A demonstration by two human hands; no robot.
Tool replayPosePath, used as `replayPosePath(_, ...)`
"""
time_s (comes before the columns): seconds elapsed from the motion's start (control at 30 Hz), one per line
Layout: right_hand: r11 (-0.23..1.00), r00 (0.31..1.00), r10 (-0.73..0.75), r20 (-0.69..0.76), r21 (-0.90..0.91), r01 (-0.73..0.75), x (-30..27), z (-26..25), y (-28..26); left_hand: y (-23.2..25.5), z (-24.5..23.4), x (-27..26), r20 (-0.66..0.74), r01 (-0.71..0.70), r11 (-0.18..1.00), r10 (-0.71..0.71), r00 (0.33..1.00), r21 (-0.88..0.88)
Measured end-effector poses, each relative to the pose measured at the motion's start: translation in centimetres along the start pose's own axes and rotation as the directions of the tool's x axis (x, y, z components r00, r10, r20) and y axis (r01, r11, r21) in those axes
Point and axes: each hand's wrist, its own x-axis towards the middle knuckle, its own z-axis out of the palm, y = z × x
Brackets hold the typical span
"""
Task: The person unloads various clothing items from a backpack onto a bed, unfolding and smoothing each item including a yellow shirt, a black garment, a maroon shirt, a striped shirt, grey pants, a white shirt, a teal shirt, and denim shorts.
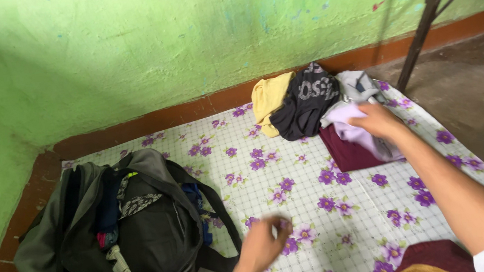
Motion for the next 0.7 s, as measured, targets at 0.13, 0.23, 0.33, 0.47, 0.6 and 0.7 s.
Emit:
replayPosePath(0.13, 0.962, 0.981, -0.094, 0.167, -0.237, 0.133, 0.2, -5.6, -11.8, 6.2, -2.8, 6.0, -0.377, -0.336, 0.923, 0.384, 0.843, 0.189)
replayPosePath(0.23, 0.937, 0.955, -0.246, 0.168, -0.210, 0.278, -1.5, -10.4, -19.6, 11.7, -5.6, 10.3, -0.427, -0.426, 0.873, 0.487, 0.762, 0.237)
replayPosePath(0.33, 0.944, 0.955, -0.237, 0.180, -0.188, 0.270, -3.1, -13.5, -24.4, 15.2, -7.3, 13.4, -0.448, -0.453, 0.866, 0.498, 0.742, 0.211)
replayPosePath(0.47, 0.944, 0.964, -0.204, 0.172, -0.227, 0.241, -4.2, -15.1, -26.2, 16.6, -7.5, 15.4, -0.262, -0.203, 0.955, 0.258, 0.930, 0.218)
replayPosePath(0.6, 0.921, 0.950, -0.284, -0.134, -0.313, 0.231, -5.0, -15.1, -25.9, 18.6, -7.6, 15.0, -0.506, -0.250, 0.958, 0.287, 0.813, 0.141)
replayPosePath(0.7, 0.846, 0.600, -0.534, -0.596, -0.380, 0.375, -7.2, -14.6, -25.2, 21.7, -8.2, 13.9, -0.780, -0.468, 0.853, 0.451, 0.435, 0.232)
